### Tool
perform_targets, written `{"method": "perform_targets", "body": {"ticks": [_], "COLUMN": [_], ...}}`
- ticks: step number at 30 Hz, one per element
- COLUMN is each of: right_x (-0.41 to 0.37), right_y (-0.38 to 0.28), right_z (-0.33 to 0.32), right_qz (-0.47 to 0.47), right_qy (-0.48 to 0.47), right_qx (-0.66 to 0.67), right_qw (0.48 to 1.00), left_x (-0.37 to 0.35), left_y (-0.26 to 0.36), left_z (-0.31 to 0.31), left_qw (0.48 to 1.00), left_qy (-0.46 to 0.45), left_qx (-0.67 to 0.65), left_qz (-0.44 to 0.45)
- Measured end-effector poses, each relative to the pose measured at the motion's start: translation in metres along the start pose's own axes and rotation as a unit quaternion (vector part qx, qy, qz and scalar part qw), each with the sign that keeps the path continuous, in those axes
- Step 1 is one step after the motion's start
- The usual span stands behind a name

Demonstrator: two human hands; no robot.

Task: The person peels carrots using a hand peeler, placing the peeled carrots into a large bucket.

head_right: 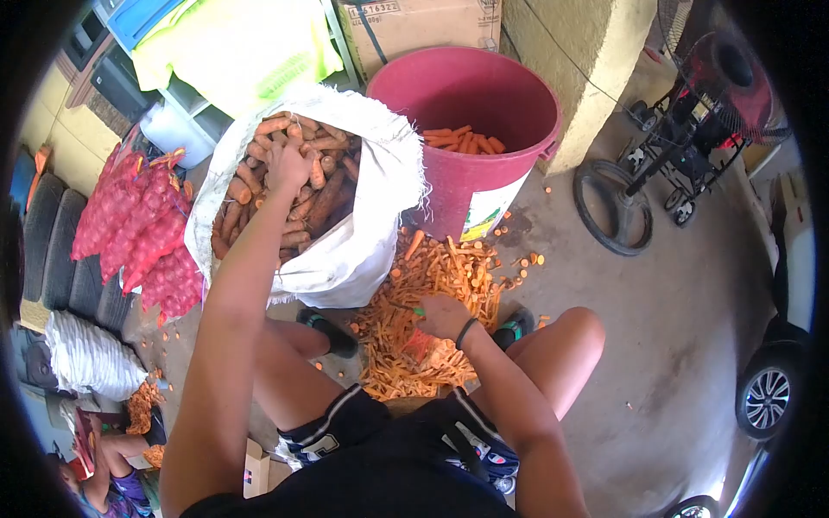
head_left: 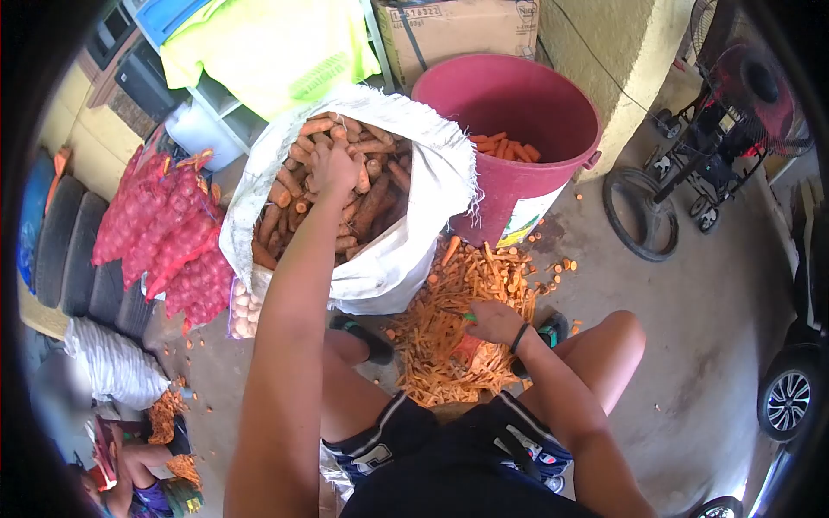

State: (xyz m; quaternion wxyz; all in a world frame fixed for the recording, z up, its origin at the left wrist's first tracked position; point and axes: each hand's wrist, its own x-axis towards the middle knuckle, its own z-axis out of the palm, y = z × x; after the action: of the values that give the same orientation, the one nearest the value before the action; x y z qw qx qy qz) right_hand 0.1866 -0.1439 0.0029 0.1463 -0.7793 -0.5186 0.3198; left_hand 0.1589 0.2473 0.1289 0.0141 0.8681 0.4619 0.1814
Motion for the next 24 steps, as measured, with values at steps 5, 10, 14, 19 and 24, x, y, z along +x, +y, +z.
{"method": "perform_targets", "body": {"ticks": [5, 10, 14, 19, 24], "right_x": [-0.001, -0.003, 0.009, 0.009, -0.015], "right_y": [0.009, 0.021, 0.026, 0.007, -0.031], "right_z": [0.0, 0.003, 0.007, -0.01, -0.026], "right_qz": [-0.006, -0.017, -0.003, 0.002, -0.028], "right_qy": [0.01, 0.026, 0.053, 0.168, 0.273], "right_qx": [0.005, 0.02, 0.007, 0.04, 0.098], "right_qw": [1.0, 0.999, 0.999, 0.985, 0.957], "left_x": [-0.01, -0.02, -0.079, -0.207, -0.28], "left_y": [0.004, -0.026, -0.005, 0.006, 0.008], "left_z": [0.015, -0.009, -0.093, -0.033, 0.01], "left_qw": [0.985, 0.87, 0.635, 0.559, 0.692], "left_qy": [0.033, -0.026, -0.124, -0.245, -0.25], "left_qx": [-0.167, -0.491, -0.762, -0.782, -0.676], "left_qz": [-0.025, 0.026, -0.019, -0.127, -0.048]}}
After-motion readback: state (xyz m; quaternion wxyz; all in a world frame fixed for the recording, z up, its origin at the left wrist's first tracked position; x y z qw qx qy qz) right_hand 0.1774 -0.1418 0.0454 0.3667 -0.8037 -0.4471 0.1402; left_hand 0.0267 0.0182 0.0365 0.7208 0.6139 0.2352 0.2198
